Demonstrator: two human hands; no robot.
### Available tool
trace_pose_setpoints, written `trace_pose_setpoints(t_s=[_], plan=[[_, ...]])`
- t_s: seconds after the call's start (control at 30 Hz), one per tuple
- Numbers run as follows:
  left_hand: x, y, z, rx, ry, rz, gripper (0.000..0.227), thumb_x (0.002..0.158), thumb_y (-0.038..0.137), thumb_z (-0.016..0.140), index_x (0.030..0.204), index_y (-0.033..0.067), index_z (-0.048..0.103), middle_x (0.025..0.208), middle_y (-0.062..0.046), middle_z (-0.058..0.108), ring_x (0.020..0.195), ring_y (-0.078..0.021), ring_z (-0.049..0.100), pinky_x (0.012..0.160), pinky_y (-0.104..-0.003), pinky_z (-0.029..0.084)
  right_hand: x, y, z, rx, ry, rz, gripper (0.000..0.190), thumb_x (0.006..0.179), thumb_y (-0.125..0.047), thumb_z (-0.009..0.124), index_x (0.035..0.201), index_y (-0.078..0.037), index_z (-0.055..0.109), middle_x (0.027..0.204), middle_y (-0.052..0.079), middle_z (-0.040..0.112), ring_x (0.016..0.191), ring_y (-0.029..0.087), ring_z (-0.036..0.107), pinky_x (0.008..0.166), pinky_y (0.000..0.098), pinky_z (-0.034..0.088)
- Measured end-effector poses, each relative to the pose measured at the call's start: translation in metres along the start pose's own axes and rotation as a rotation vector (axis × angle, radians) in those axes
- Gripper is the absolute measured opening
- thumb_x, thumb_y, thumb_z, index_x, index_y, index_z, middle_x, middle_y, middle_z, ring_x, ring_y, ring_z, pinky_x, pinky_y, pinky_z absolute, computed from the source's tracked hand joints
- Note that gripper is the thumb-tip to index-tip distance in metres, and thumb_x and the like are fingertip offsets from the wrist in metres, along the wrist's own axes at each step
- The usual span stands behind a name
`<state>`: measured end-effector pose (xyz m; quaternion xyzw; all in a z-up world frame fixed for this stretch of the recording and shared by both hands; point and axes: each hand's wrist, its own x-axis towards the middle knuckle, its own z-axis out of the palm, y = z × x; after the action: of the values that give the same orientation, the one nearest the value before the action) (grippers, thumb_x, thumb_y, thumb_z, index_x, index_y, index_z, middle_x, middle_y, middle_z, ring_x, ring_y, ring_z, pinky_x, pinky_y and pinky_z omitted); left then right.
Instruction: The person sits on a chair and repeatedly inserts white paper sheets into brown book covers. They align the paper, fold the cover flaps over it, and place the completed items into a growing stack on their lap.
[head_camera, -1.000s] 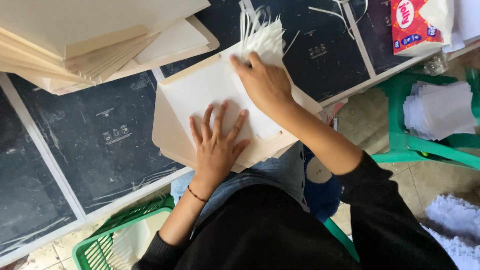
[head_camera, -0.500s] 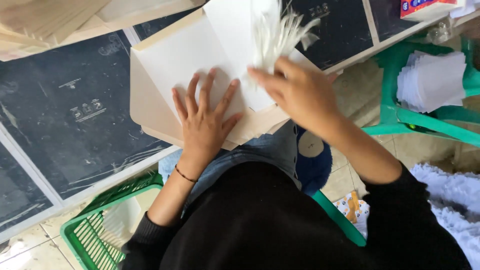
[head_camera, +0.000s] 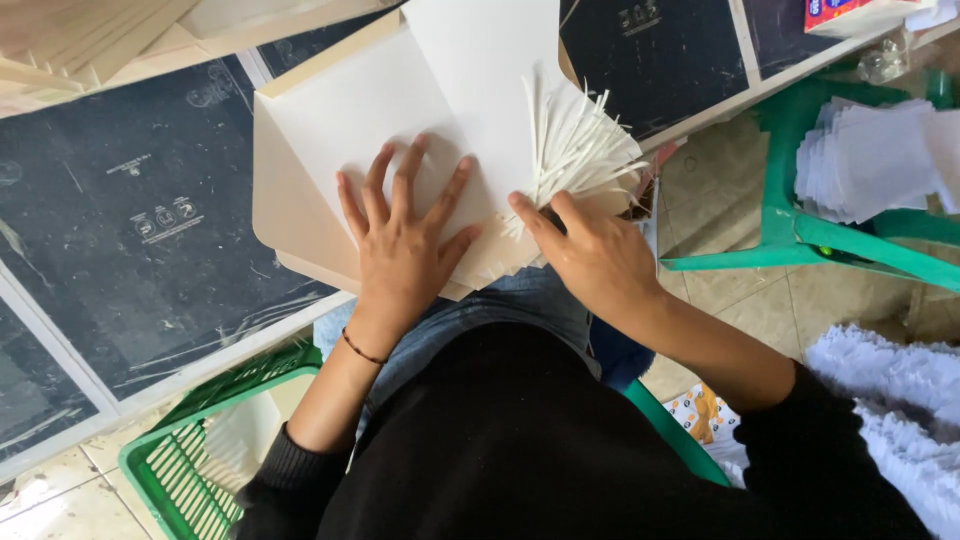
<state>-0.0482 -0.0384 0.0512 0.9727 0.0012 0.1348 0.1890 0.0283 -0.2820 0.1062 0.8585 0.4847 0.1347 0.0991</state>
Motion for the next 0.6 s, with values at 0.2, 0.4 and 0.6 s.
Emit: trace_pose_setpoints(t_s=[0.2,0.4,0.6], plan=[[0.000,-0.002,-0.002,0.009,-0.013,-0.002,0.066,0.107,0.060,0.071,0.166,0.0369,0.050,0.170,-0.013,0.044,0.156,-0.0441,0.040,0.124,-0.078,0.023,-0.004,0.000,-0.007,0.040,-0.019,-0.011,0.052,0.104,-0.013,0.082,0.153,-0.025,0.069,0.099,0.000,0.057,0.057,0.014,0.050,0.042,0.0299,0.044],[0.002,-0.001,-0.001,0.003,-0.020,0.001,0.068,0.106,0.060,0.073,0.166,0.0374,0.049,0.171,-0.013,0.042,0.157,-0.0436,0.039,0.124,-0.078,0.024,-0.013,-0.001,-0.006,0.016,-0.042,0.011,0.055,0.104,-0.014,0.083,0.155,-0.027,0.067,0.099,-0.002,0.056,0.058,0.012,0.050,0.043,0.0279,0.045],[0.001,-0.006,-0.001,-0.102,-0.091,-0.015,0.070,0.104,0.049,0.071,0.168,0.0396,0.045,0.173,-0.013,0.033,0.160,-0.0449,0.027,0.123,-0.080,0.013,-0.007,-0.004,0.002,0.045,0.024,0.051,0.052,0.102,-0.018,0.080,0.152,-0.029,0.069,0.097,0.001,0.062,0.049,0.012,0.050,0.042,0.0264,0.043]])
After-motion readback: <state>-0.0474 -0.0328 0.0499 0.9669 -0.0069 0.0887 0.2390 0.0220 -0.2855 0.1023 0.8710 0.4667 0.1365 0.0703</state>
